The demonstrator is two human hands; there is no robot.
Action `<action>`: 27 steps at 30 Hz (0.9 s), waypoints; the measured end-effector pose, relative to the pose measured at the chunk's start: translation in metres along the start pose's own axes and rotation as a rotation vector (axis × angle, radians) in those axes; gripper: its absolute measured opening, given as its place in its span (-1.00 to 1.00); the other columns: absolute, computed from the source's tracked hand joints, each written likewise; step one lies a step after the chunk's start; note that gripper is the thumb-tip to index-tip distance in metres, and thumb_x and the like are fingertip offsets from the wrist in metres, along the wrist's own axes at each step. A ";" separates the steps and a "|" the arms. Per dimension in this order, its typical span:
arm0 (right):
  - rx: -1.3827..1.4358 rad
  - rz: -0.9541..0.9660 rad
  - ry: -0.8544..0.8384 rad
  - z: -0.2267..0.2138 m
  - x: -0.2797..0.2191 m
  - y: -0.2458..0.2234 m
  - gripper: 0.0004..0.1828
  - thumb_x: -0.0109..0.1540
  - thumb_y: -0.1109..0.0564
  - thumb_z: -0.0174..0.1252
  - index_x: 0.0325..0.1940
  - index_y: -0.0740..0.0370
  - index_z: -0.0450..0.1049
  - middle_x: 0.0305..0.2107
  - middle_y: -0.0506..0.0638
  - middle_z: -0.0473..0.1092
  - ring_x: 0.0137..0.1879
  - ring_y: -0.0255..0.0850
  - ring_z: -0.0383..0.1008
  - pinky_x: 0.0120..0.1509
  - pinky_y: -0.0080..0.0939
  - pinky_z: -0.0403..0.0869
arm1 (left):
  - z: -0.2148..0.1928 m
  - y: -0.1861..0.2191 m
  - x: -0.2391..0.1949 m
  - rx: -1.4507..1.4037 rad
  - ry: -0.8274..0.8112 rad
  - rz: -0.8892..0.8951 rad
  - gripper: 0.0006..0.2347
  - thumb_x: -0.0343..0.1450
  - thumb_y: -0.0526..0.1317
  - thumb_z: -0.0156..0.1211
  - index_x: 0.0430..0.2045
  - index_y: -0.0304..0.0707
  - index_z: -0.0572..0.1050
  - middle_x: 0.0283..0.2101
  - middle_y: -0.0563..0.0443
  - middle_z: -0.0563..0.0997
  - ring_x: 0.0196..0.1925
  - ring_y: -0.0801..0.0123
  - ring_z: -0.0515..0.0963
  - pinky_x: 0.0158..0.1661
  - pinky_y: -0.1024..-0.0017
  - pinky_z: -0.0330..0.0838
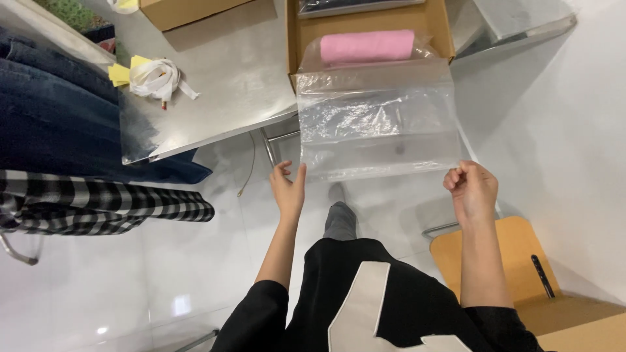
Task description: Unpacking garments from boxes and hanging them on a clothing rack
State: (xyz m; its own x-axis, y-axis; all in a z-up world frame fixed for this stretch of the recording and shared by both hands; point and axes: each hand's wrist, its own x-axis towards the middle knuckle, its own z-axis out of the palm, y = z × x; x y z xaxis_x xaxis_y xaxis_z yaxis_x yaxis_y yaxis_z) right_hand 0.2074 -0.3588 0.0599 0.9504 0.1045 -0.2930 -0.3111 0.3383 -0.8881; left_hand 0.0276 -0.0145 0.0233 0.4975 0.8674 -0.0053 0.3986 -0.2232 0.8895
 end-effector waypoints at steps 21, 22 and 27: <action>-0.124 -0.153 0.023 0.021 -0.031 -0.051 -0.74 0.37 0.25 0.14 -0.42 0.26 0.36 -0.62 -0.03 0.14 -0.47 -0.28 0.23 -0.36 -0.33 0.37 | 0.083 0.128 -0.048 0.188 -0.326 1.025 -0.65 0.30 -0.32 0.46 -0.08 0.08 0.55 -0.10 0.16 0.43 -0.13 0.28 0.50 -0.16 0.30 0.42; -0.123 -0.151 0.022 0.020 -0.031 -0.051 -0.74 0.37 0.25 0.14 -0.42 0.26 0.36 -0.62 -0.03 0.14 -0.47 -0.28 0.23 -0.36 -0.33 0.37 | 0.077 0.123 -0.039 0.189 -0.325 1.024 -0.65 0.30 -0.32 0.46 -0.08 0.08 0.55 -0.10 0.16 0.43 -0.13 0.28 0.50 -0.16 0.30 0.42; -0.235 -0.131 0.029 0.008 -0.028 -0.047 -0.73 0.40 0.25 0.12 -0.41 0.27 0.37 -0.61 0.00 0.15 -0.47 -0.27 0.20 -0.33 -0.29 0.36 | 0.014 0.117 0.022 0.282 -0.351 0.819 -0.74 0.37 -0.35 0.45 -0.14 -0.05 0.53 -0.20 0.04 0.55 -0.26 0.09 0.67 -0.25 0.18 0.56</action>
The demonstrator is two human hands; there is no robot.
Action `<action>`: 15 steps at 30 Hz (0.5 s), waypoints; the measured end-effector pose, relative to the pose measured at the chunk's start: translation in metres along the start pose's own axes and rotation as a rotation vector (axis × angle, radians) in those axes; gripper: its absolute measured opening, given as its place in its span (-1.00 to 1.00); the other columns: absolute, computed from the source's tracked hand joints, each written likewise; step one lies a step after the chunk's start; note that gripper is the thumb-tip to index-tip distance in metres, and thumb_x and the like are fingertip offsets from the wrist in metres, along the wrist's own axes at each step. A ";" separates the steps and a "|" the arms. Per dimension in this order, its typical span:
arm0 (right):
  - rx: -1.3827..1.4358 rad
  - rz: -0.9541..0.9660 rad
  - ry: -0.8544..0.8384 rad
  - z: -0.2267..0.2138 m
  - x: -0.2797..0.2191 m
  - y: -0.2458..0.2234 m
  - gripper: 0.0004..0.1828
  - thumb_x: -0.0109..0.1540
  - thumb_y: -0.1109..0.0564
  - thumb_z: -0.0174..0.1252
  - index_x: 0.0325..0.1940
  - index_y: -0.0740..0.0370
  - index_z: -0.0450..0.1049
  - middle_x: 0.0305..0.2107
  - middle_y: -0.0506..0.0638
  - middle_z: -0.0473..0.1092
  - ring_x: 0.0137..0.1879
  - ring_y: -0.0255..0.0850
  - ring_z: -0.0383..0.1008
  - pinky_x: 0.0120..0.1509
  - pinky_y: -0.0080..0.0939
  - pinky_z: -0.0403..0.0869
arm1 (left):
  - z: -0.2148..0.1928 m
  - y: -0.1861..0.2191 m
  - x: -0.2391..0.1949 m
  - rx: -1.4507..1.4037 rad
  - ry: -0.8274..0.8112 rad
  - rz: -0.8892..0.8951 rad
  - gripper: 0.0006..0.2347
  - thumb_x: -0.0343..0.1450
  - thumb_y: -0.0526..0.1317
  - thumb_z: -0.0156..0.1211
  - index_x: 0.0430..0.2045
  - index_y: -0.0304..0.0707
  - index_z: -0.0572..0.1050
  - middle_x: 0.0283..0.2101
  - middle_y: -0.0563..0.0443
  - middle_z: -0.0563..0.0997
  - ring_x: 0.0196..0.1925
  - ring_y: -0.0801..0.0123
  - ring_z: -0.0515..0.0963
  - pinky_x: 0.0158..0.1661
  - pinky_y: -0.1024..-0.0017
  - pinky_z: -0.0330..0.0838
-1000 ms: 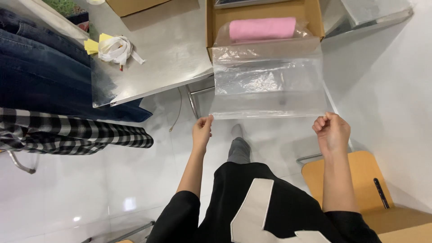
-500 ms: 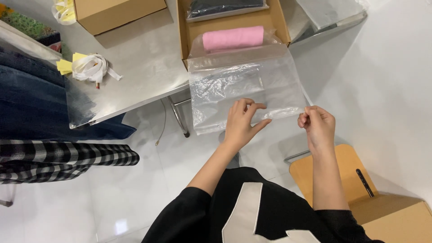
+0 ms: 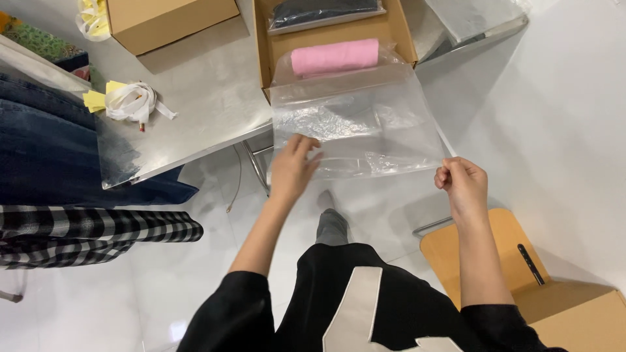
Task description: Unpacking garments from boxes and hanging them on a clothing rack
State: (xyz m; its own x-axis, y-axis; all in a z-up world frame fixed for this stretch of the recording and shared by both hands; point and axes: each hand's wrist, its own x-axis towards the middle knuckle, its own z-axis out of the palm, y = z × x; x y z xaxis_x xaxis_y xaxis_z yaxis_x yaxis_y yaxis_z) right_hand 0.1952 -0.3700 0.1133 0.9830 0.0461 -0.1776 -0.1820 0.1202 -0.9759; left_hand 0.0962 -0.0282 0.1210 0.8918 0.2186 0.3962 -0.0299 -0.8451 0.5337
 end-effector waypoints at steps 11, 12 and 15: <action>-0.638 -1.049 0.016 0.074 -0.004 -0.090 -0.64 0.33 0.20 0.50 0.15 0.24 0.53 -0.16 0.03 0.25 -0.06 -0.01 0.30 0.09 -0.01 0.31 | -0.103 0.011 0.091 0.301 -0.013 0.066 -0.80 0.50 -0.02 0.31 -0.32 0.06 0.39 -0.52 0.12 0.54 -0.43 0.00 0.69 -0.31 0.02 0.60; -0.828 -1.282 -0.013 0.087 -0.007 -0.104 -0.63 0.24 0.04 0.60 0.05 0.10 0.65 -0.05 0.00 0.27 0.08 0.06 0.28 0.27 0.11 0.25 | -0.108 0.015 0.102 0.312 -0.002 0.084 -0.81 0.51 0.00 0.28 -0.32 0.08 0.39 -0.54 0.13 0.55 -0.43 0.00 0.69 -0.32 0.02 0.60; -0.994 -1.407 -0.120 0.120 -0.003 -0.116 -0.47 0.19 -0.08 0.52 0.21 0.03 0.62 0.11 -0.03 0.34 0.28 0.02 0.25 0.35 0.15 0.12 | -0.125 0.033 0.120 0.273 0.042 0.119 -0.81 0.52 -0.02 0.27 -0.33 0.04 0.38 -0.55 0.06 0.55 -0.42 -0.09 0.69 -0.32 -0.02 0.58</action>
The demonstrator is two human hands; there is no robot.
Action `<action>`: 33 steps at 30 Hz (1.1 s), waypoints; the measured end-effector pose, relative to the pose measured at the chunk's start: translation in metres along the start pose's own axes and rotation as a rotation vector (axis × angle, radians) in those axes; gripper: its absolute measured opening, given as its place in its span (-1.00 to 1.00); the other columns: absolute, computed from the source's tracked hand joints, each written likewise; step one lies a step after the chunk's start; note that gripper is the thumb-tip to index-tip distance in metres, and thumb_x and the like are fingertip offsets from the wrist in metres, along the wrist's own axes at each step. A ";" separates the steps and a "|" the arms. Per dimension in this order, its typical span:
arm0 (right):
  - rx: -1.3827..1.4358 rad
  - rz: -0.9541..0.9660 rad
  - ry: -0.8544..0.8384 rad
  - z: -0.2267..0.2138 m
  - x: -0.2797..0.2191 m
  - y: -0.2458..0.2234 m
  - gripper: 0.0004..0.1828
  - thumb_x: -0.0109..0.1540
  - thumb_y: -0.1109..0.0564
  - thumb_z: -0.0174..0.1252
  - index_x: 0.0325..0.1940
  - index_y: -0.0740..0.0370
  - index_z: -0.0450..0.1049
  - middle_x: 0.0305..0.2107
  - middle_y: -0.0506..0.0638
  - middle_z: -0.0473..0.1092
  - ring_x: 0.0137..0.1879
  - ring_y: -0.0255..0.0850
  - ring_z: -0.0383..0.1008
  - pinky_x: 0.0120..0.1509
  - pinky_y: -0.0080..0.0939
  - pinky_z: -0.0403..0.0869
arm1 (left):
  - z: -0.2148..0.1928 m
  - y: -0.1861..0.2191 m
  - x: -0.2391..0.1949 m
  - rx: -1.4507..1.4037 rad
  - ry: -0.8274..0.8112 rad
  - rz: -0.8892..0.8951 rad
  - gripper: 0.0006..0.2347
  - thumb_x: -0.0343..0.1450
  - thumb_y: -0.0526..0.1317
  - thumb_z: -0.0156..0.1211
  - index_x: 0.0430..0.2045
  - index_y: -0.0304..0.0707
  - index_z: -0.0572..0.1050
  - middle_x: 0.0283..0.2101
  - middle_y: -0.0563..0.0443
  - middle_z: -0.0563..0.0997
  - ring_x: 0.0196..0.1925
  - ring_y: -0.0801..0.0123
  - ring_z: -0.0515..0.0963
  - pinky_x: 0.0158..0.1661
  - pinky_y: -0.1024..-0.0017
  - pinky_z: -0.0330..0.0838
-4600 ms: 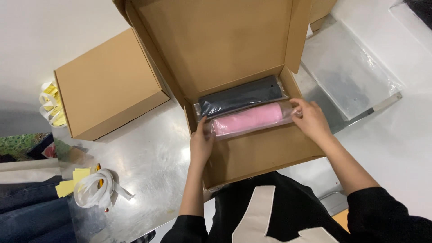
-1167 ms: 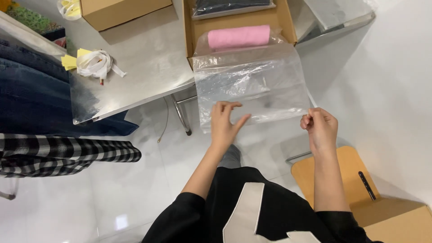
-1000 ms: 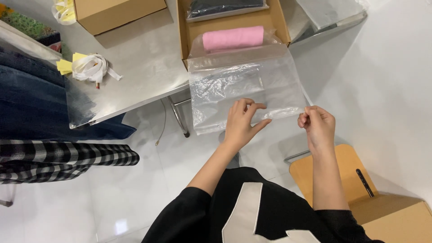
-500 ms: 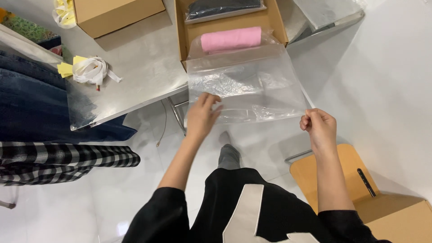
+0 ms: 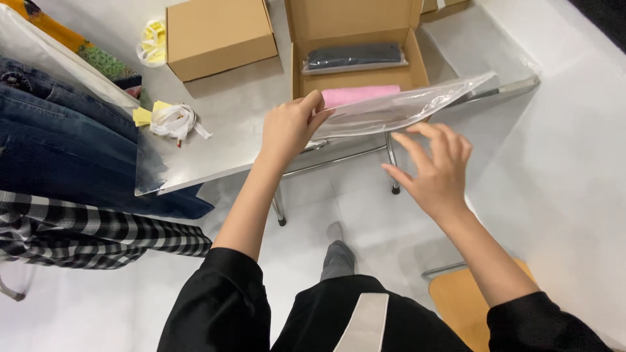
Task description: Unpacking garments from boxes and hanging them on a clothing rack
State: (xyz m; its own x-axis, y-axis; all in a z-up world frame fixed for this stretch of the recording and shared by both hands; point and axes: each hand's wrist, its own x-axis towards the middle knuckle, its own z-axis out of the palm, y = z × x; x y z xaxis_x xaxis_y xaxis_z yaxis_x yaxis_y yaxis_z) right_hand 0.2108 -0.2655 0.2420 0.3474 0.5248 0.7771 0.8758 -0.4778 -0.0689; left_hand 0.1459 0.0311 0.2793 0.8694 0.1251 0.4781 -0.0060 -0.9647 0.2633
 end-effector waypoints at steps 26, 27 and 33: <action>0.727 0.799 -0.776 0.076 0.093 -0.003 -0.19 0.46 -0.42 -0.29 0.33 0.24 0.53 0.25 0.30 0.45 0.49 0.20 0.32 0.59 0.21 0.23 | 0.003 0.038 0.023 -0.234 0.073 -0.071 -0.85 0.56 0.00 0.12 -0.29 0.13 0.32 -0.62 0.07 0.50 -0.47 -0.02 0.66 -0.33 0.07 0.56; 0.714 0.836 -0.714 0.092 0.098 0.000 -0.25 0.47 -0.34 -0.20 0.35 0.32 0.50 0.26 0.36 0.42 0.49 0.23 0.30 0.61 0.25 0.20 | 0.002 0.039 0.021 -0.265 0.055 -0.067 -0.85 0.55 -0.01 0.13 -0.30 0.12 0.33 -0.63 0.06 0.50 -0.47 -0.02 0.65 -0.34 0.08 0.55; 0.295 0.577 -0.948 0.220 0.080 0.067 -0.34 0.48 -0.31 -0.22 0.55 0.02 0.32 0.46 0.03 0.28 0.61 -0.07 0.17 0.69 0.10 0.10 | -0.009 0.029 0.024 -0.402 0.007 -0.072 -0.84 0.51 0.00 0.23 -0.35 0.11 0.41 -0.67 0.14 0.46 -0.54 0.20 0.60 -0.39 0.28 0.52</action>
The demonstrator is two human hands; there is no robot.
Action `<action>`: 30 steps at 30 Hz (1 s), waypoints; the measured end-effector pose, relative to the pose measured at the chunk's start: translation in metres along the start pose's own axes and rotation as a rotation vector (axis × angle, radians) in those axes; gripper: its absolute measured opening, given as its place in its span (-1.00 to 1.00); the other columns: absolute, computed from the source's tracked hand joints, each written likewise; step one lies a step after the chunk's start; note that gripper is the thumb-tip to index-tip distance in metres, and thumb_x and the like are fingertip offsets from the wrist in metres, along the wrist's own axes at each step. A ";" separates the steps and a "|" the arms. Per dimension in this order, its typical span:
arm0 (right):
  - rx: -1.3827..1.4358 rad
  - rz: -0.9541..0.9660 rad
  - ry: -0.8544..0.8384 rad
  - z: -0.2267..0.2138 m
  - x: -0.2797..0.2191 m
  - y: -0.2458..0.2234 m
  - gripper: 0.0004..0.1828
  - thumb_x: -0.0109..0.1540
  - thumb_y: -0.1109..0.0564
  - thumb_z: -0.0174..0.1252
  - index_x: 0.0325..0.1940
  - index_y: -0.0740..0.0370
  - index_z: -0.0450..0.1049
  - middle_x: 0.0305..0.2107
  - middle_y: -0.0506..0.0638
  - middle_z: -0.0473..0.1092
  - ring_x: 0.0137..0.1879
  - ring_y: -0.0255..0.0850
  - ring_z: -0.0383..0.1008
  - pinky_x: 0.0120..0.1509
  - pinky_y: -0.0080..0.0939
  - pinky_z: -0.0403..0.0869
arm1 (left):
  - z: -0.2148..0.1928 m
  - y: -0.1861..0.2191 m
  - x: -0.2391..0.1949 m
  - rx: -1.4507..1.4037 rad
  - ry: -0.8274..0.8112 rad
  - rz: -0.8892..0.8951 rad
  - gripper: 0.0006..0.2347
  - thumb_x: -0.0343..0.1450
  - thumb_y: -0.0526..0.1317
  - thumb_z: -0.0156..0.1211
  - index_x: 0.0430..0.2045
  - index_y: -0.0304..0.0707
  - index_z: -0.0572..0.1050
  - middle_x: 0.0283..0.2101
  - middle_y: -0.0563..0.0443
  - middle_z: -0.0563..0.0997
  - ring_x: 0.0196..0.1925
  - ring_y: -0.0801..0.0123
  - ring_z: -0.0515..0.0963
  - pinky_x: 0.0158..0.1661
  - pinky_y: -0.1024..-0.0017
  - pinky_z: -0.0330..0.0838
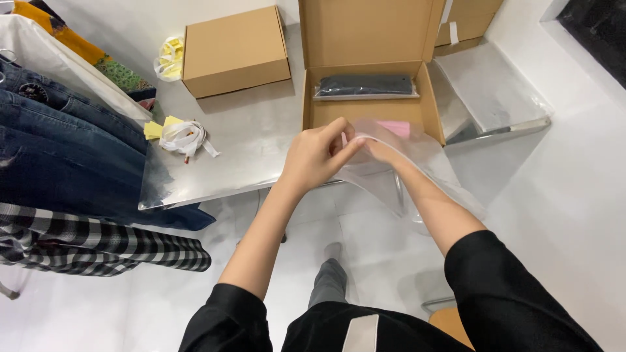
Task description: Unpacking garments from boxes and hanging them on a clothing rack
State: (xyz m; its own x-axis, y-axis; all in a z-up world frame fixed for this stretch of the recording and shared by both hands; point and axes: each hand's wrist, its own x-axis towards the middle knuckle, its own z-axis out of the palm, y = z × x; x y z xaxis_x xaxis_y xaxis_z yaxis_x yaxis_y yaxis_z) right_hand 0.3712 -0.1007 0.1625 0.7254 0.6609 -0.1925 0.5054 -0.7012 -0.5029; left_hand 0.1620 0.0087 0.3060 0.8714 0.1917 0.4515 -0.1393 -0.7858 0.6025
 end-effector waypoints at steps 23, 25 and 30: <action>-0.772 -0.284 0.466 0.134 0.186 0.179 -0.78 0.33 0.07 0.01 -0.19 0.02 0.59 -0.22 0.06 0.49 0.07 0.00 0.44 0.29 0.14 0.30 | 0.084 -0.219 0.172 -0.025 -0.363 -0.250 -0.77 0.53 0.06 0.14 -0.19 0.05 0.65 -0.45 0.09 0.69 -0.27 0.04 0.74 -0.18 0.09 0.59; -0.724 -0.305 0.465 0.131 0.185 0.180 -0.75 0.36 0.04 -0.03 -0.22 0.00 0.58 -0.23 0.03 0.51 0.07 -0.02 0.49 0.27 0.05 0.34 | 0.098 -0.243 0.176 -0.022 -0.414 -0.284 -0.78 0.53 0.05 0.15 -0.15 0.06 0.66 -0.40 0.11 0.72 -0.22 0.07 0.75 -0.14 0.10 0.59; -0.661 -0.291 -0.089 0.010 0.130 0.077 -0.37 0.24 -0.35 0.05 0.32 -0.11 0.44 0.04 0.03 0.57 0.27 0.04 0.54 0.46 0.07 0.38 | 0.145 -0.308 0.177 -0.025 -0.634 -0.367 -0.64 0.53 0.10 0.09 0.07 -0.02 0.61 0.00 -0.01 0.75 0.12 -0.02 0.70 0.11 -0.03 0.55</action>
State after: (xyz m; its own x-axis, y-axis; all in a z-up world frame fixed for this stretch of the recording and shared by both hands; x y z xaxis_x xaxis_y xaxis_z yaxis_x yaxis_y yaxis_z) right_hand 0.4996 -0.0659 0.0902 0.4917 0.8449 -0.2106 0.8694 -0.4898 0.0647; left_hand 0.4279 0.1993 0.1047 0.9678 0.0566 -0.2453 0.2094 -0.7215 0.6600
